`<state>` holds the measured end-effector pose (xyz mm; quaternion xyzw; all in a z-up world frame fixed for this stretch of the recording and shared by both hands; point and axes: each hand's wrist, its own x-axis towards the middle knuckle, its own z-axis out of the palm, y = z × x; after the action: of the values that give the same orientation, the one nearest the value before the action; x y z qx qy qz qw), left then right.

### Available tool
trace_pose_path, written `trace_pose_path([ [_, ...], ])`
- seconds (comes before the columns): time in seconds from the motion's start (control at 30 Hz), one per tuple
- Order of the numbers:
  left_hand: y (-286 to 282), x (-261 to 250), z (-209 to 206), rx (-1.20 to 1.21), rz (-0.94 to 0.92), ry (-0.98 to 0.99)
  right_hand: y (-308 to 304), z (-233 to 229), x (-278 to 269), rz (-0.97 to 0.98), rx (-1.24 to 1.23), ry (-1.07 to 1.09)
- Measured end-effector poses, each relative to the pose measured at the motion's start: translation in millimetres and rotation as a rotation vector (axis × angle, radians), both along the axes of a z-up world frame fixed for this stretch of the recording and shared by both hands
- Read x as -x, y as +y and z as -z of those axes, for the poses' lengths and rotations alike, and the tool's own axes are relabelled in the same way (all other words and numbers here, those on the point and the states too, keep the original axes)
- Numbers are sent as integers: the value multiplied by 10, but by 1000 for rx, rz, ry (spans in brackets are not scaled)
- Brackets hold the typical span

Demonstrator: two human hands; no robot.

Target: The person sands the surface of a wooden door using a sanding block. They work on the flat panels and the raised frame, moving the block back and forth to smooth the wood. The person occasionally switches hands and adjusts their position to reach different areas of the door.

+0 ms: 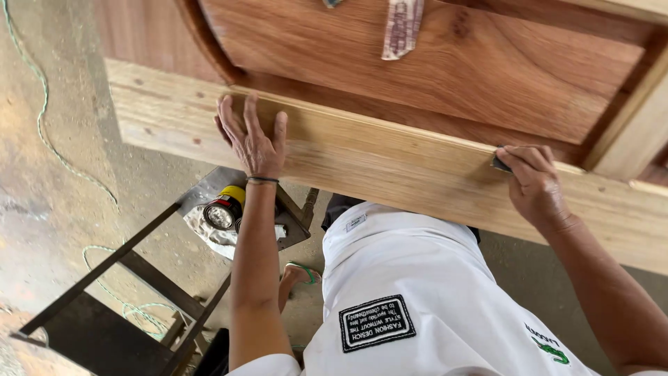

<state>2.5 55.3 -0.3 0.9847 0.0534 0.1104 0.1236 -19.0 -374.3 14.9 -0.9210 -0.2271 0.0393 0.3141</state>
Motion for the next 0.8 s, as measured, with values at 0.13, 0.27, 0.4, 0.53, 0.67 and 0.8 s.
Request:
trace_pose_path([
  [0.13,128,4,55,31,-183,-49,992,140,-292,-143,-153,-39],
  [0.27,144,17,44,147,-266,-121,2341,180,-589,-234,-320,-90],
  [0.4,242,62,108,239,-266,-171,3550,202,-845,-264,-309,-165],
  [0.53,210,79,26,452,-358,-219,3709,-4,-932,-297,-335,-134],
  [0.67,220,61,-87,556,-307,-286,2855,251,-847,-432,-225,-23],
  [0.8,248,106,19,482,-280,-284,2805,-273,-1029,-266,-206,294],
])
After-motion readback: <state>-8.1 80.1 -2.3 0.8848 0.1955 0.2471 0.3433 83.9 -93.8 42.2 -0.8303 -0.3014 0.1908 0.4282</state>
